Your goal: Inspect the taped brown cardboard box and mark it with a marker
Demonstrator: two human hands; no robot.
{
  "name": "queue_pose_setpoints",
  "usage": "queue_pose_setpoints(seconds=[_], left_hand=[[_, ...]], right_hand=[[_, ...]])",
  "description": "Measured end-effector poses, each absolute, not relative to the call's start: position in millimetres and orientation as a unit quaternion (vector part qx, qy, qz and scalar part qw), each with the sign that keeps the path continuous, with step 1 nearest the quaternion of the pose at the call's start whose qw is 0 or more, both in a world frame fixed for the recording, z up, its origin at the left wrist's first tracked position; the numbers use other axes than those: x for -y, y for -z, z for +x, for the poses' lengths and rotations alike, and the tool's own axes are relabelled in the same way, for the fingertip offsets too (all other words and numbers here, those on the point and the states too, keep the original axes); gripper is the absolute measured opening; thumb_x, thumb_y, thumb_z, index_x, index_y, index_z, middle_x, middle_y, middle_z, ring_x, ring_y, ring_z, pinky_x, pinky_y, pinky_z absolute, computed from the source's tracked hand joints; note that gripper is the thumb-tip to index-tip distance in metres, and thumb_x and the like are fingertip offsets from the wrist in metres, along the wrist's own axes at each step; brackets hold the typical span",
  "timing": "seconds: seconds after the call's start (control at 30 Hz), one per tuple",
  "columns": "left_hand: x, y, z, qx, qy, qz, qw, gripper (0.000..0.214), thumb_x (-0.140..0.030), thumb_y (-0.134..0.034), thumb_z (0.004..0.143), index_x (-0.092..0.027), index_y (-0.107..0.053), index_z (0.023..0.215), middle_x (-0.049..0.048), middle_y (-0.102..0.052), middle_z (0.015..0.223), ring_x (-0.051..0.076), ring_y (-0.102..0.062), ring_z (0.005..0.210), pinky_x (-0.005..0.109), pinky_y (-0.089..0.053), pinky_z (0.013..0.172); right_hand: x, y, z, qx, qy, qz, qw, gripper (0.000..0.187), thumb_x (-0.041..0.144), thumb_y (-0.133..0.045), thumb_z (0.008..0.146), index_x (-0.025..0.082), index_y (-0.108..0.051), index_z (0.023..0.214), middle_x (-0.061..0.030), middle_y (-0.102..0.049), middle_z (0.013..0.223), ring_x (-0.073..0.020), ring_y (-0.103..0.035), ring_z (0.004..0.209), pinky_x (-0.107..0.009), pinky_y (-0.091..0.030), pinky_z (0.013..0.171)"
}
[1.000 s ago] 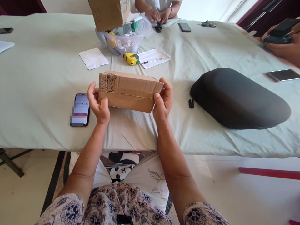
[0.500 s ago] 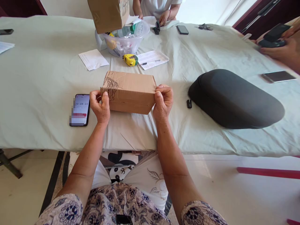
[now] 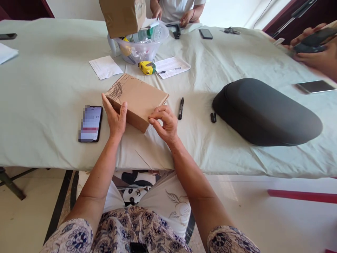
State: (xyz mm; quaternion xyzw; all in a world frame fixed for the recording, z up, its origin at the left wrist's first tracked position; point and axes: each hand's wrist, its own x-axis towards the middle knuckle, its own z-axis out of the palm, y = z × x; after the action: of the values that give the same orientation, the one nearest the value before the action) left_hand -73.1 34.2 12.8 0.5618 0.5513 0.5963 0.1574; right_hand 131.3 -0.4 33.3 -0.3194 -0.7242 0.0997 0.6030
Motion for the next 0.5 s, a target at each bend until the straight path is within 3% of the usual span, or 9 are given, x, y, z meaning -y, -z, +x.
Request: queue_pose_setpoints(seconds=[0.13,0.27,0.4,0.5], left_hand=[[-27,-19,-66,-0.529,-0.569,0.605,0.171,0.084,-0.078,-0.044,0.091,-0.029,-0.032,0.159,0.014,-0.022,0.172,0.033,-0.008,0.164,0.059,-0.012,0.13],[-14,-22,-52,-0.488,-0.527,0.666,0.198,0.079,-0.08,-0.035,0.092,-0.028,-0.046,0.15,0.0131,-0.025,0.171,0.032,-0.022,0.161,0.053,-0.023,0.129],[-9,-24,-45,-0.445,-0.509,0.71,0.196,0.085,-0.085,-0.053,0.08,-0.025,-0.056,0.139,0.0164,-0.029,0.167,0.036,-0.035,0.154,0.05,-0.037,0.123],[-10,-25,-47,-0.455,-0.508,0.706,0.189,0.077,-0.077,-0.062,0.081,-0.026,-0.056,0.137,0.016,-0.031,0.166,0.035,-0.037,0.153,0.048,-0.043,0.119]], right_hand=[[5,-29,121,0.746,-0.12,-0.317,0.573,0.01,0.032,-0.064,0.095,0.024,-0.07,0.094,-0.004,-0.068,0.093,-0.0137,-0.067,0.083,-0.029,-0.059,0.068],[8,-26,111,0.75,-0.115,-0.332,0.56,0.013,0.026,-0.058,0.098,0.025,-0.07,0.095,-0.0057,-0.07,0.102,-0.0144,-0.069,0.092,-0.03,-0.061,0.074],[6,-24,113,0.709,-0.07,-0.387,0.586,0.012,0.028,-0.061,0.097,0.026,-0.071,0.092,-0.0042,-0.069,0.099,-0.0124,-0.065,0.078,-0.029,-0.059,0.069],[-1,-24,123,0.676,-0.052,-0.409,0.61,0.008,0.03,-0.066,0.094,0.026,-0.072,0.09,-0.0031,-0.068,0.099,-0.0115,-0.062,0.074,-0.028,-0.056,0.063]])
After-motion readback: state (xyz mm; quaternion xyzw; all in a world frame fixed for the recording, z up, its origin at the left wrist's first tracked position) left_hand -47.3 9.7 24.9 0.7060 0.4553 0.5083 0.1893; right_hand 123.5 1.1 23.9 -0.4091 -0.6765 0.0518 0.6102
